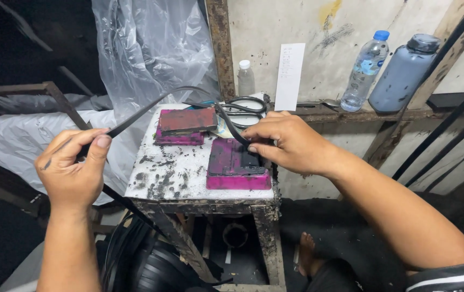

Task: Painting the edges of long leather strips by pulling them through an applicator and hanging them on a line to dry.

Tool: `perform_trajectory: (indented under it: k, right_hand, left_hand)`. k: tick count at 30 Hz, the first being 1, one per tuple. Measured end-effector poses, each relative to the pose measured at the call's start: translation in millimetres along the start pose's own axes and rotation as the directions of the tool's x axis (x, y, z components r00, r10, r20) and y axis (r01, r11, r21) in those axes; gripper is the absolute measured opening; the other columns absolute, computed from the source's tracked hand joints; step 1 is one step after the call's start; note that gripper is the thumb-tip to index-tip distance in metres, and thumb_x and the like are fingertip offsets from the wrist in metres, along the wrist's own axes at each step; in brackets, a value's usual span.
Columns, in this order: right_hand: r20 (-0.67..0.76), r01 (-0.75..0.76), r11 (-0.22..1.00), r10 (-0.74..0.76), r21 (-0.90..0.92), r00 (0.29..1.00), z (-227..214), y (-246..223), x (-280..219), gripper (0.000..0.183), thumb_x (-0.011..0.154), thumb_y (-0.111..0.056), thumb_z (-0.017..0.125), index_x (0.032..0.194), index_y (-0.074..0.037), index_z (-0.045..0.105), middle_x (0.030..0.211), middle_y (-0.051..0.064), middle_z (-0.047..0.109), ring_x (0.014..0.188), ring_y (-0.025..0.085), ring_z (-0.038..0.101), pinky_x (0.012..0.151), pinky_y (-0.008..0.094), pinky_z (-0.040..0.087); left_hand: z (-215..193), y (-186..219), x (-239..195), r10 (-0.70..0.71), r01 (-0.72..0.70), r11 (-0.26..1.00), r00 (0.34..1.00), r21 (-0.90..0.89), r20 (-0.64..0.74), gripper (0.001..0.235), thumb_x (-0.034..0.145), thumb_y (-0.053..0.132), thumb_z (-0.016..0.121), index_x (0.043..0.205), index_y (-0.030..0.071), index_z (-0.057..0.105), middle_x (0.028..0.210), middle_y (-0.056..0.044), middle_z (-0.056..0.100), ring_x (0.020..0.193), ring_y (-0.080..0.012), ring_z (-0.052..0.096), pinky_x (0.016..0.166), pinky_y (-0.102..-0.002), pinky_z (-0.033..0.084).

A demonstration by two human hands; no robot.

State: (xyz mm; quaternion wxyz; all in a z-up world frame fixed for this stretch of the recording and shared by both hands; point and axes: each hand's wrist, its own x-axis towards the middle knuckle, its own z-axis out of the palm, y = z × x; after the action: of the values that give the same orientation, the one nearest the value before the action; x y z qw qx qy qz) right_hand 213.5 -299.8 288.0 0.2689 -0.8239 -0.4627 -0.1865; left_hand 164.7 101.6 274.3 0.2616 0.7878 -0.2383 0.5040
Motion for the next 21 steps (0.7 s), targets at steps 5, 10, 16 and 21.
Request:
perform_trajectory:
  k: [5, 10, 16, 21]
  right_hand:
    - [0.040, 0.015, 1.000, -0.015, 0.002, 0.999, -1, 1, 5, 0.031, 0.093, -0.019, 0.074, 0.123, -0.010, 0.073, 0.105, 0.005, 0.079, 0.092, 0.022, 0.069, 0.084, 0.038, 0.054]
    - [0.092, 0.008, 1.000, -0.008, 0.001, 0.996, -2, -1, 10, 0.021, 0.093, -0.017, 0.073, 0.113, -0.012, 0.070, 0.102, 0.002, 0.076, 0.095, 0.023, 0.068, 0.080, 0.037, 0.052]
    - [0.090, 0.138, 0.990, -0.139, 0.013, 0.986, 4, 4, 14, 0.020, 0.089, -0.010, 0.074, 0.109, -0.012, 0.077, 0.095, 0.003, 0.077, 0.089, 0.024, 0.068, 0.085, 0.038, 0.052]
    - [0.119, 0.099, 0.994, -0.103, 0.039, 0.987, 5, 2, 17, 0.019, 0.088, -0.007, 0.074, 0.106, -0.010, 0.078, 0.093, 0.004, 0.077, 0.090, 0.023, 0.069, 0.086, 0.037, 0.054]
  left_hand:
    - [-16, -23, -10, -0.014, 0.013, 0.999, 1.000, 0.047, 0.016, 0.011, 0.113, 0.002, 0.073, 0.112, -0.007, 0.078, 0.103, -0.019, 0.073, 0.097, -0.0286, 0.068, 0.091, -0.037, 0.048]
    - [-30, -53, -25, -0.099, 0.095, 0.991, 0.994, 0.093, 0.036, 0.008, 0.114, 0.004, 0.076, 0.115, -0.004, 0.079, 0.104, -0.015, 0.072, 0.099, -0.0231, 0.067, 0.093, -0.033, 0.048]
    - [-37, -66, -38, -0.243, 0.226, 0.968, 0.955, 0.112, 0.173, 0.007, 0.109, 0.009, 0.073, 0.113, 0.006, 0.078, 0.110, -0.008, 0.073, 0.107, -0.0185, 0.067, 0.101, -0.030, 0.048]
    - [-24, -50, -33, -0.452, 0.437, 0.891, 0.827, 0.124, 0.335, 0.018, 0.101, 0.019, 0.068, 0.114, 0.011, 0.077, 0.115, -0.004, 0.075, 0.114, -0.0170, 0.067, 0.103, -0.030, 0.047]
